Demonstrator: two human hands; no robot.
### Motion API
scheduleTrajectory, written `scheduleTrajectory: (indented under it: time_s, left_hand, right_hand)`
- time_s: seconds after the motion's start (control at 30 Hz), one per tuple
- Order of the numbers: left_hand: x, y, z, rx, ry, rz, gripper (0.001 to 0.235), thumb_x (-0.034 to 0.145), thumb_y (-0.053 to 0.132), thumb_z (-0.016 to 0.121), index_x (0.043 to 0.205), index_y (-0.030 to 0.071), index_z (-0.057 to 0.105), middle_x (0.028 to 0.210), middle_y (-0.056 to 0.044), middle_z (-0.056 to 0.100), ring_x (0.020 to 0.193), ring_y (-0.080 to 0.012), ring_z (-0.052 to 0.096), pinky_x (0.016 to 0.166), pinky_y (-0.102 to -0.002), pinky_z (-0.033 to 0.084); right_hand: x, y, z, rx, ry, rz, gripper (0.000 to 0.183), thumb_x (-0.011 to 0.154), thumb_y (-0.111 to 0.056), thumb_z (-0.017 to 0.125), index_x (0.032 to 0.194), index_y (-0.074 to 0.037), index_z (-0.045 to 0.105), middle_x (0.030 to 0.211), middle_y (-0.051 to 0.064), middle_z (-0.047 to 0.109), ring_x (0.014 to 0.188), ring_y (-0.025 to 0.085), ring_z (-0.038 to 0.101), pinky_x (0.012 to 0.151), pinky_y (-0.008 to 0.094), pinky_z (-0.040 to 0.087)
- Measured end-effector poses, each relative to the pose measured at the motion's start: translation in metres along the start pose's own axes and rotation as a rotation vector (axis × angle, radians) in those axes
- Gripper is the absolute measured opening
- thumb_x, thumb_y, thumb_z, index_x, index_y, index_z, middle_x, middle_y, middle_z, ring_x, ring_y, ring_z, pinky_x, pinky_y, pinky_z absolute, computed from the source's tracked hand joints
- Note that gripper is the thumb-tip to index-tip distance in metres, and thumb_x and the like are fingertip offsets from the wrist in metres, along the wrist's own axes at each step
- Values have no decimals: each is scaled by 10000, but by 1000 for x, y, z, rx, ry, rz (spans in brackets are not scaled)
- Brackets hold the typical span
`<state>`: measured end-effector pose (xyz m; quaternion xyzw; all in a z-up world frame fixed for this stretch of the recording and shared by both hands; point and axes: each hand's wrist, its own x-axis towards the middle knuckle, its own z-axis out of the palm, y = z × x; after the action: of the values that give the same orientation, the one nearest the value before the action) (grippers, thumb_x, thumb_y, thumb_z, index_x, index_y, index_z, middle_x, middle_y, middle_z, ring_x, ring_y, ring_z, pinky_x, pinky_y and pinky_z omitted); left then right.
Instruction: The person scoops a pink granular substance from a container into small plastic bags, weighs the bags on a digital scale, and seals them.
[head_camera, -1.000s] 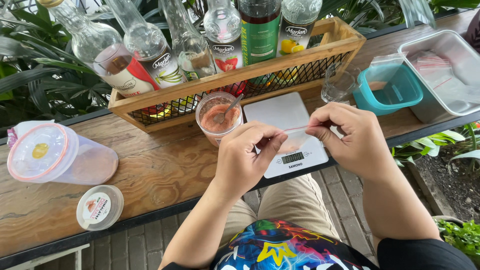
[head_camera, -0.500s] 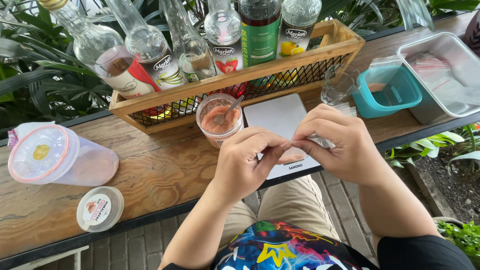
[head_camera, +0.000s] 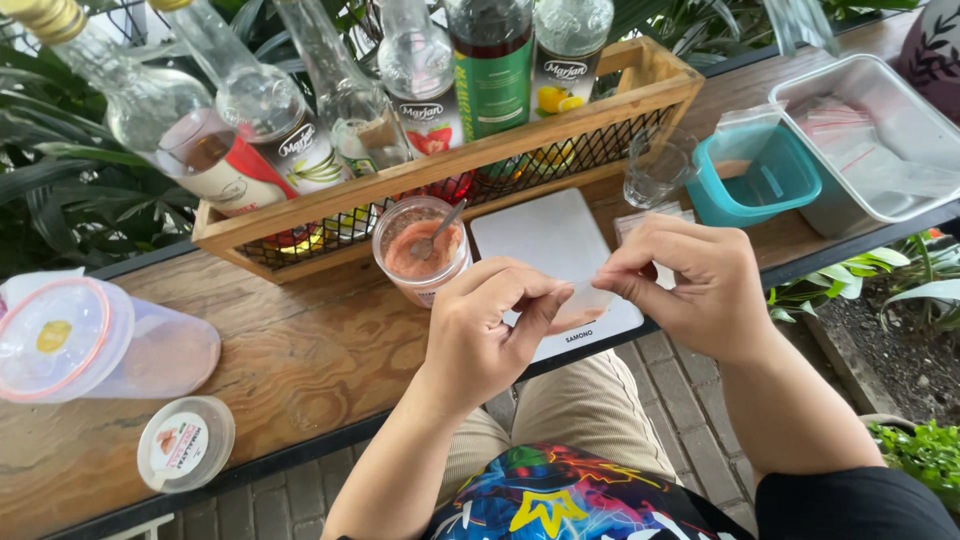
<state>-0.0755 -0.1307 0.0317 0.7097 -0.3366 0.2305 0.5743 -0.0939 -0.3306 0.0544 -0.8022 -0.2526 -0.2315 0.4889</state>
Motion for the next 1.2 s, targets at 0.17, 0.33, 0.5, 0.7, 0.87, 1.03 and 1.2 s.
scheduleTrajectory:
  time_s: [0.17,0.33,0.5,0.7,0.87,1.03,1.2]
  left_hand:
    - [17,3,16,-21,-104,60,83,938,86,685,856,88,695,746,-41,667,653,-194,628,637,-277,535]
    - [50,-6,70,-70,-224,126,146,1022,164,568,947,75,657,915,-88,698,843,-259,666,767,-346,514]
    - [97,-18,137,8,-254,171,141,939,143,556,804,102,573,817,-59,637,772,-260,628,622,-378,465]
    - [126,-63,213,172,-314,185,225,928,158,570,739,36,567,723,-138,630,629,-357,610,499,-466,426]
    - [135,-84,238,302,-487,110,288,979,154,531,771,9,668,717,-144,681,569,-239,660,406,-334,480]
    - [132,-103,251,396,-567,100,190,924,60,588,767,18,685,757,-147,691,668,-336,674,492,-432,526]
    - [138,-97,247,535,-707,-53,249,930,30,544,715,54,667,688,-111,682,638,-342,662,516,-443,526]
  right_hand:
    - [-8,9,-33,-62,1,88,100,846,13,776,775,-17,712,722,84,693,644,150,626,628,256,511]
    - [-11,15,-84,-273,77,187,108,909,120,776,879,26,733,850,135,695,708,157,618,626,229,487]
    - [-11,62,-152,-416,125,173,133,1081,162,782,1020,60,722,1032,169,708,1029,213,673,901,274,509]
    - [-2,120,-194,-408,98,291,91,1056,96,789,1024,45,721,947,129,688,872,170,663,822,252,574]
    - [2,143,-198,-400,39,395,74,990,101,735,998,30,716,923,123,699,882,178,686,852,267,589]
    - [1,168,-199,-462,-33,510,38,959,-40,775,976,-45,742,907,63,704,843,143,655,811,268,536]
    - [0,205,-203,-692,-204,252,61,922,-104,786,887,-102,736,954,15,699,953,225,585,830,381,443]
